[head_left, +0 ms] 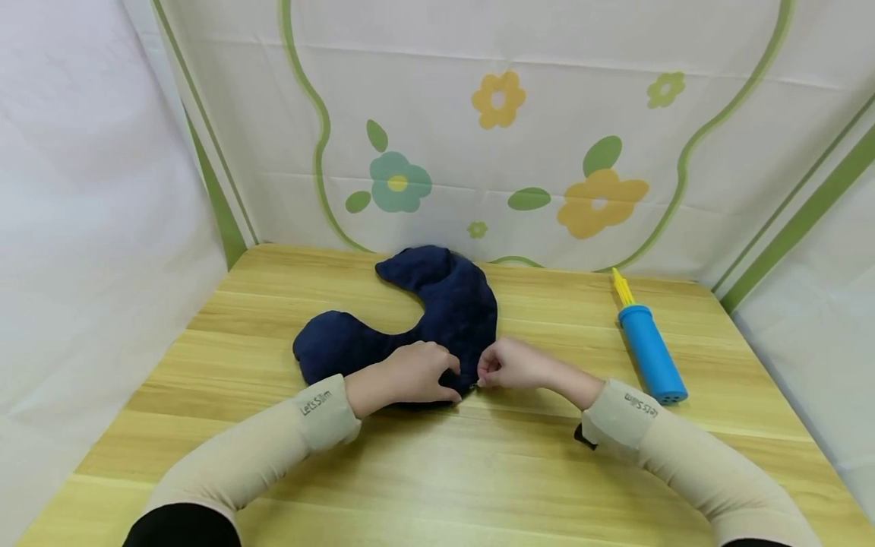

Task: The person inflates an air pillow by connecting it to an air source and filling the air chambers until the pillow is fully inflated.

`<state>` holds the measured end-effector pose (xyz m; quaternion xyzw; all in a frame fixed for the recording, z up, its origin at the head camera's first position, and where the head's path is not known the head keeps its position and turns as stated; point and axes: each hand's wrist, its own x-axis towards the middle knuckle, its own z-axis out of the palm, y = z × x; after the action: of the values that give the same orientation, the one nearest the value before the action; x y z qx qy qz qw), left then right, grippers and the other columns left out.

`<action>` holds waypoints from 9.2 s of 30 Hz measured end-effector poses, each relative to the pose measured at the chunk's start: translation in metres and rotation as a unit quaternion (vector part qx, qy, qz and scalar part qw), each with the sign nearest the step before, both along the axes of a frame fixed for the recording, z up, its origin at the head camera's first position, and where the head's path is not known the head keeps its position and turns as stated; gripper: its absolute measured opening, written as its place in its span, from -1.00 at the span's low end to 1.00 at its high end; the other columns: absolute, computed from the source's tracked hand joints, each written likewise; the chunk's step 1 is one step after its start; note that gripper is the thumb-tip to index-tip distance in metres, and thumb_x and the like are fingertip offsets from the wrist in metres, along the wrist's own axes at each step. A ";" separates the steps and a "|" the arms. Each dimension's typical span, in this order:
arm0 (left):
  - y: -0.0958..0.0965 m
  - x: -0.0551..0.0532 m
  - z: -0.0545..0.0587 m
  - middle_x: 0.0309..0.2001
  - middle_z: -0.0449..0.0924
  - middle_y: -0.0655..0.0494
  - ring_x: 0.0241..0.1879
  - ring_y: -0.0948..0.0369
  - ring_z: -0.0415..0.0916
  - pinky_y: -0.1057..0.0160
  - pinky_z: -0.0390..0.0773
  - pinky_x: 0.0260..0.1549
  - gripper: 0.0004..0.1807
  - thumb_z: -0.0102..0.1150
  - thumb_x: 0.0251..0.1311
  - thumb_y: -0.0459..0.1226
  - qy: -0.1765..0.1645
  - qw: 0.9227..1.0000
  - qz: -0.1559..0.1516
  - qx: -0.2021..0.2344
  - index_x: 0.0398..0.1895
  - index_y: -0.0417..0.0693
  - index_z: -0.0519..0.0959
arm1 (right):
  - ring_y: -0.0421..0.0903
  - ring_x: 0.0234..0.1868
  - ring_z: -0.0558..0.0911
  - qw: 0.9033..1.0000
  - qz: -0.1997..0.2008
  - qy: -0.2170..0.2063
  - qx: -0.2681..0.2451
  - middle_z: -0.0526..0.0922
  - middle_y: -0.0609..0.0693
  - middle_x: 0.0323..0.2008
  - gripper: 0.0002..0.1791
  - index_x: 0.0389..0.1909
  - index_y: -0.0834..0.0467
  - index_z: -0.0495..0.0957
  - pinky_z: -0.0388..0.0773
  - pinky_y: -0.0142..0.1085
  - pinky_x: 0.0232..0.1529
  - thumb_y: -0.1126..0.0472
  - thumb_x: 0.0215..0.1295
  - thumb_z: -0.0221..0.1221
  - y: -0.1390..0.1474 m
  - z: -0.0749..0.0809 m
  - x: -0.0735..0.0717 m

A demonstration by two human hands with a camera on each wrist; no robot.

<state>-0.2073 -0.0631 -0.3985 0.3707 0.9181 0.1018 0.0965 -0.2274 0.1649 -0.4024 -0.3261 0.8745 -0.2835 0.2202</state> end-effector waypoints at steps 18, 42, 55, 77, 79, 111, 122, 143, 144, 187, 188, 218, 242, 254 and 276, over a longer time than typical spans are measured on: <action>-0.005 -0.003 -0.005 -0.52 0.61 0.30 -0.53 0.37 0.50 0.35 0.55 -0.42 -0.79 0.43 0.23 -0.35 0.001 0.995 -0.036 0.089 -0.55 0.03 0.68 | -0.25 -0.57 0.44 0.999 -0.026 0.034 0.034 0.55 -0.15 -0.57 -0.78 -0.50 0.11 0.58 0.41 -0.36 -0.46 0.35 0.35 0.30 0.005 0.005 -0.009; -0.019 -0.008 0.002 -0.11 0.75 0.18 -0.16 0.29 0.67 0.31 0.63 -0.16 -0.85 0.39 0.32 -0.18 -0.017 0.996 -0.063 0.061 -0.12 0.01 0.78 | -0.20 -0.43 0.54 0.997 -0.055 0.050 -0.035 0.64 -0.12 -0.46 -0.84 -0.44 0.16 0.62 0.50 -0.30 -0.35 0.38 0.33 0.33 0.040 -0.013 -0.044; -0.035 -0.017 -0.006 0.65 -0.17 0.02 0.57 -0.15 -0.14 -0.45 0.19 0.27 -0.20 0.21 0.34 0.16 -0.099 0.993 -0.043 -0.051 0.61 0.34 0.21 | -0.23 -0.36 0.58 0.996 -0.054 0.060 -0.043 0.76 -0.11 -0.34 -0.90 -0.33 0.18 0.78 0.54 -0.31 -0.29 0.38 0.34 0.32 0.040 -0.012 -0.043; -0.036 -0.016 -0.004 0.66 -0.32 0.13 0.60 -0.07 -0.38 -0.49 0.01 0.32 -0.17 0.31 0.24 0.09 -0.164 0.982 -0.039 -0.079 0.57 0.55 0.20 | -0.19 -0.43 0.55 0.990 -0.059 0.128 -0.009 0.77 0.04 -0.28 -0.81 -0.28 0.21 0.75 0.53 -0.23 -0.29 0.47 0.37 0.19 0.039 0.001 -0.058; -0.036 -0.016 -0.004 0.66 -0.33 0.14 0.60 -0.06 -0.39 -0.49 0.01 0.32 -0.17 0.31 0.24 0.08 -0.166 0.982 -0.040 -0.078 0.57 0.55 0.20 | -0.19 -0.42 0.56 0.990 -0.056 0.129 -0.010 0.77 0.05 -0.28 -0.81 -0.28 0.22 0.75 0.54 -0.23 -0.29 0.47 0.37 0.19 0.040 0.000 -0.060; -0.037 -0.017 -0.006 0.66 -0.31 0.13 0.59 -0.10 -0.43 -0.52 -0.04 0.31 -0.17 0.30 0.25 0.10 -0.173 0.982 -0.043 -0.070 0.58 0.50 0.21 | 0.04 -0.18 0.72 0.977 -0.139 0.157 -0.047 0.76 0.12 -0.22 -0.85 -0.19 0.27 0.74 0.63 -0.05 -0.11 0.45 0.43 0.19 0.041 0.003 -0.091; -0.038 -0.014 -0.008 0.66 -0.40 0.17 0.60 -0.03 -0.48 -0.46 -0.05 0.35 -0.17 0.12 0.34 0.19 -0.147 0.981 -0.060 -0.115 0.63 0.57 0.02 | 0.11 -0.15 0.73 0.954 -0.034 0.295 -0.030 0.76 0.13 -0.21 -0.88 -0.20 0.30 0.77 0.64 -0.02 -0.07 0.47 0.33 0.29 0.047 -0.007 -0.102; -0.036 -0.011 -0.013 0.66 -0.49 0.19 0.60 -0.01 -0.51 -0.41 -0.08 0.39 -0.21 -0.09 0.43 0.26 -0.121 0.981 -0.070 -0.134 0.65 0.56 -0.09 | 0.15 -0.06 0.69 0.947 -0.075 0.310 -0.021 0.73 0.15 -0.17 -0.86 -0.17 0.30 0.75 0.59 -0.01 0.03 0.46 0.40 0.22 0.048 -0.006 -0.114; -0.036 -0.011 -0.014 0.66 -0.50 0.20 0.60 0.00 -0.52 -0.41 -0.08 0.39 -0.21 -0.09 0.43 0.27 -0.121 0.981 -0.069 -0.136 0.65 0.58 -0.09 | 0.15 -0.06 0.69 0.948 -0.080 0.308 -0.019 0.73 0.15 -0.17 -0.85 -0.17 0.30 0.75 0.59 -0.01 0.03 0.45 0.40 0.22 0.047 -0.006 -0.115; 0.017 -0.081 0.023 0.67 -0.40 0.08 0.60 -0.14 -0.37 -0.24 0.13 0.41 0.03 0.28 0.26 0.17 -0.066 0.986 -0.038 -0.148 0.68 0.40 -0.09 | 0.18 0.01 0.70 0.970 -0.095 0.217 0.048 0.75 0.21 -0.07 -0.80 -0.06 0.34 0.74 0.59 0.02 0.07 0.43 0.42 0.20 0.048 -0.008 -0.115; 0.018 -0.081 0.019 0.66 -0.41 0.06 0.60 -0.16 -0.38 -0.19 0.20 0.39 0.06 0.32 0.24 0.14 -0.073 0.985 -0.038 -0.154 0.68 0.38 -0.10 | 0.17 0.00 0.70 0.969 -0.092 0.222 0.050 0.75 0.20 -0.07 -0.80 -0.06 0.33 0.74 0.60 0.01 0.06 0.43 0.42 0.20 0.047 -0.008 -0.115; 0.034 -0.076 0.009 0.66 -0.47 0.07 0.57 -0.26 -0.40 -0.44 0.06 0.34 0.06 0.34 0.13 0.16 -0.044 0.970 -0.056 -0.233 0.62 0.68 -0.10 | 0.16 -0.06 0.69 0.941 -0.089 0.321 0.067 0.71 0.17 -0.12 -0.79 -0.07 0.30 0.75 0.61 -0.01 0.03 0.45 0.42 0.18 0.039 -0.010 -0.125; -0.005 -0.072 0.025 0.64 -0.06 0.03 0.49 -0.04 0.20 -0.01 0.41 0.28 0.03 0.38 0.25 0.07 -0.055 0.990 -0.090 -0.090 0.68 0.31 -0.01 | 0.09 -0.16 0.71 0.952 -0.028 0.303 0.008 0.71 0.14 -0.18 -0.83 -0.13 0.30 0.75 0.63 -0.03 -0.07 0.48 0.33 0.27 0.058 -0.010 -0.107; -0.023 -0.055 0.032 0.32 0.54 0.07 -0.11 0.15 0.65 0.16 0.59 -0.06 -0.27 0.33 0.36 -0.03 0.003 0.991 -0.130 -0.025 0.56 0.19 0.33 | 0.05 -0.14 0.69 0.939 0.032 0.341 -0.018 0.71 0.07 -0.18 -0.81 -0.14 0.23 0.76 0.64 -0.06 -0.07 0.44 0.23 0.39 0.063 -0.011 -0.079; -0.028 -0.031 0.006 0.13 0.68 0.05 0.06 0.11 0.65 0.10 0.61 0.04 -0.61 0.28 0.42 -0.11 0.075 0.994 -0.055 0.051 0.22 -0.02 0.67 | 0.05 -0.06 0.73 0.966 0.008 0.257 -0.009 0.76 0.05 -0.14 -0.87 -0.14 0.22 0.77 0.63 -0.03 0.01 0.35 0.34 0.33 0.055 -0.016 -0.029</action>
<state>-0.2383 -0.0914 -0.3927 0.4315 0.8946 0.1149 0.0140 -0.2566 0.2204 -0.4181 -0.3970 0.8964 -0.1966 -0.0133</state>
